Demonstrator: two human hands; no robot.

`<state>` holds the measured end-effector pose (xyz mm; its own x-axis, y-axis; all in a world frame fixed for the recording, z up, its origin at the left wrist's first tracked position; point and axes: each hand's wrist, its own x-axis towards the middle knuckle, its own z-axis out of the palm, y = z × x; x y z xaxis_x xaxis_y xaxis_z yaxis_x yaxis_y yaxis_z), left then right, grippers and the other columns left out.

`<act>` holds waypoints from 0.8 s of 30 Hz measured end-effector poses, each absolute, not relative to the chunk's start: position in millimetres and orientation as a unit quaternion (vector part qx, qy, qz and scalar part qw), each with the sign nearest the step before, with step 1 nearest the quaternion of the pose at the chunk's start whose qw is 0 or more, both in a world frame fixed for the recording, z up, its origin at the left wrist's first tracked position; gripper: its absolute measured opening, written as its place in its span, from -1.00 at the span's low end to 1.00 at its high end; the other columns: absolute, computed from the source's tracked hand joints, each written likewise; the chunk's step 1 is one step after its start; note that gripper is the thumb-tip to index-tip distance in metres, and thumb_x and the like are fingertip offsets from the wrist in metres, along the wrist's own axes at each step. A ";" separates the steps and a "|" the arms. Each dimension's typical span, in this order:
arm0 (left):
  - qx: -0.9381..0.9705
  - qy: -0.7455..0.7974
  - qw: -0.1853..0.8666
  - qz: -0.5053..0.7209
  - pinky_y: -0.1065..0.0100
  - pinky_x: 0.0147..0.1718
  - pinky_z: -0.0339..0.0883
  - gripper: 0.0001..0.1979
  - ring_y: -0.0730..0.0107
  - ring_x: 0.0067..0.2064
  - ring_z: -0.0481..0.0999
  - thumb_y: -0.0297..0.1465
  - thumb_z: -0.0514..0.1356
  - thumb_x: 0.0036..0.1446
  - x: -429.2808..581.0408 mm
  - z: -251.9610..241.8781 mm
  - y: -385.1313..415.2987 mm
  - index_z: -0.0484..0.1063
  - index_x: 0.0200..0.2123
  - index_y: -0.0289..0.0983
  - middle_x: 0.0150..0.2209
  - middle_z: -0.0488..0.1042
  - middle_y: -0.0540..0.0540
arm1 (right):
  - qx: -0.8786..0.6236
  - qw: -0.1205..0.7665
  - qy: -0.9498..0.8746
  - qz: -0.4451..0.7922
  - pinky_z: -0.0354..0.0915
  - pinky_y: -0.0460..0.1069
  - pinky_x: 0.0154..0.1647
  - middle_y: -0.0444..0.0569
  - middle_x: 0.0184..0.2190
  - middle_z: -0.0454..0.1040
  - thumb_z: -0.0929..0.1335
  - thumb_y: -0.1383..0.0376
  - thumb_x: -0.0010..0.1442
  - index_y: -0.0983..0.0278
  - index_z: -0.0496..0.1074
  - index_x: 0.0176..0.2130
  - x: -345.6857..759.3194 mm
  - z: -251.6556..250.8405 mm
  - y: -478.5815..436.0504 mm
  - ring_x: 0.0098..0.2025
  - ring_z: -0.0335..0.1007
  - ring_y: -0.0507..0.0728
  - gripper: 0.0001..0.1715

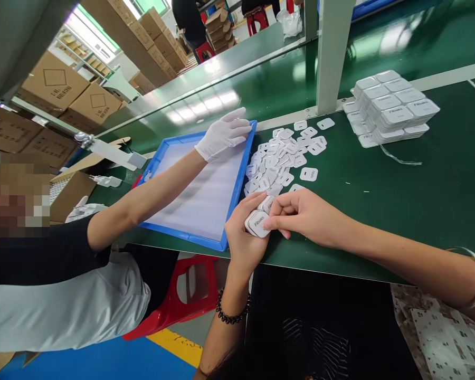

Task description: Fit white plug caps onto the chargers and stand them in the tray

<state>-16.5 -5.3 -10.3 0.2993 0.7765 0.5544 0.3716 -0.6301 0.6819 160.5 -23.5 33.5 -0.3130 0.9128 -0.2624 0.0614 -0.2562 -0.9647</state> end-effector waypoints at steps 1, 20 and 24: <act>0.777 0.370 0.215 0.462 0.11 0.03 0.57 -0.71 0.13 0.08 0.63 -0.32 0.32 0.23 -16.5 -10.3 -5.3 0.53 0.00 -0.24 0.01 0.64 -0.19 | -0.480 0.336 -0.509 0.630 0.06 -0.01 -0.40 -0.17 -0.65 0.35 0.54 -0.01 0.03 0.23 0.37 -0.55 160.6 33.2 -23.6 -0.52 0.16 0.03 -0.53; 0.823 0.328 0.137 0.443 0.18 0.00 0.58 -0.69 0.14 0.07 0.63 -0.40 0.29 0.24 -15.2 -7.2 -7.3 0.51 0.05 -0.25 0.04 0.62 -0.22 | -0.524 0.327 -0.488 0.617 0.09 -0.01 -0.40 -0.20 -0.76 0.31 0.57 0.02 -0.04 0.22 0.41 -0.65 164.5 33.3 -26.7 -0.58 0.14 0.01 -0.54; 0.826 0.321 0.123 0.446 0.19 -0.01 0.58 -0.70 0.16 0.06 0.63 -0.44 0.28 0.24 -15.1 -8.2 -6.7 0.50 0.05 -0.25 0.04 0.62 -0.22 | -0.537 0.323 -0.502 0.597 0.01 -0.02 -0.49 -0.22 -0.79 0.21 0.57 -0.05 -0.07 0.22 0.25 -0.71 164.0 33.2 -25.2 -0.62 0.05 -0.02 -0.38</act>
